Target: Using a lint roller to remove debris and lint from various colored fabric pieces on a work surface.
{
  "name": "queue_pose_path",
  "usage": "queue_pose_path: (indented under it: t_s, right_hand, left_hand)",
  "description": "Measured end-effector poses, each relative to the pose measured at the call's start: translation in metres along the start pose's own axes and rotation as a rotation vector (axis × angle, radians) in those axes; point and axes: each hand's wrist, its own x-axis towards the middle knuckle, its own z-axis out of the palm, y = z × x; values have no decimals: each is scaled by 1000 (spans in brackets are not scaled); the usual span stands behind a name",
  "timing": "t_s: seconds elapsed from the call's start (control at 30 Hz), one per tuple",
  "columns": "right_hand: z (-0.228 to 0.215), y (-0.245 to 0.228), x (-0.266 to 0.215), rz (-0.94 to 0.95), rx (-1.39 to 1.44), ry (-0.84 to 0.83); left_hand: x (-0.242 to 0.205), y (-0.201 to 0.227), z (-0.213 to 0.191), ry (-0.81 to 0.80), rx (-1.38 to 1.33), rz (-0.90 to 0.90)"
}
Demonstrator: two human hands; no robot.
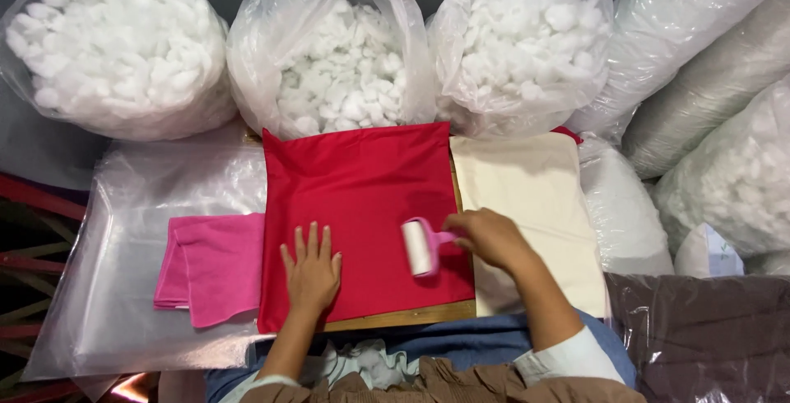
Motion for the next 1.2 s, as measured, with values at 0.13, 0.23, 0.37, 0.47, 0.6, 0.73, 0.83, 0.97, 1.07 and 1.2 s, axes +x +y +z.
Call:
queue_pose_path:
  t_s: [0.13, 0.23, 0.37, 0.47, 0.6, 0.73, 0.83, 0.97, 1.07, 1.2]
  right_hand:
    - [-22, 34, 1, 212, -192, 4]
    - [-17, -14, 20, 92, 45, 60]
    - [-15, -17, 45, -44, 68, 84]
    - [-35, 25, 27, 106, -6, 80]
    - [-46, 28, 35, 151, 29, 153]
    - [-8, -12, 82, -50, 85, 195]
    - [-3, 13, 77, -63, 156, 202]
    - [-37, 64, 40, 216, 46, 232]
    - [-30, 30, 42, 172, 87, 233]
    - [2, -30, 37, -35, 167, 114]
  left_hand:
    - [2, -16, 13, 242, -40, 6]
    - [19, 15, -7, 72, -120, -13]
    - [52, 20, -5, 19, -97, 34]
    - [40, -17, 6, 46, -10, -10]
    - [50, -25, 4, 126, -52, -67]
    - [80, 16, -13, 29, -110, 18]
    - [82, -2, -5, -42, -83, 28]
    - [85, -31, -10, 16, -14, -50]
    - [69, -7, -27, -9, -57, -66]
    - [49, 26, -21, -125, -100, 0]
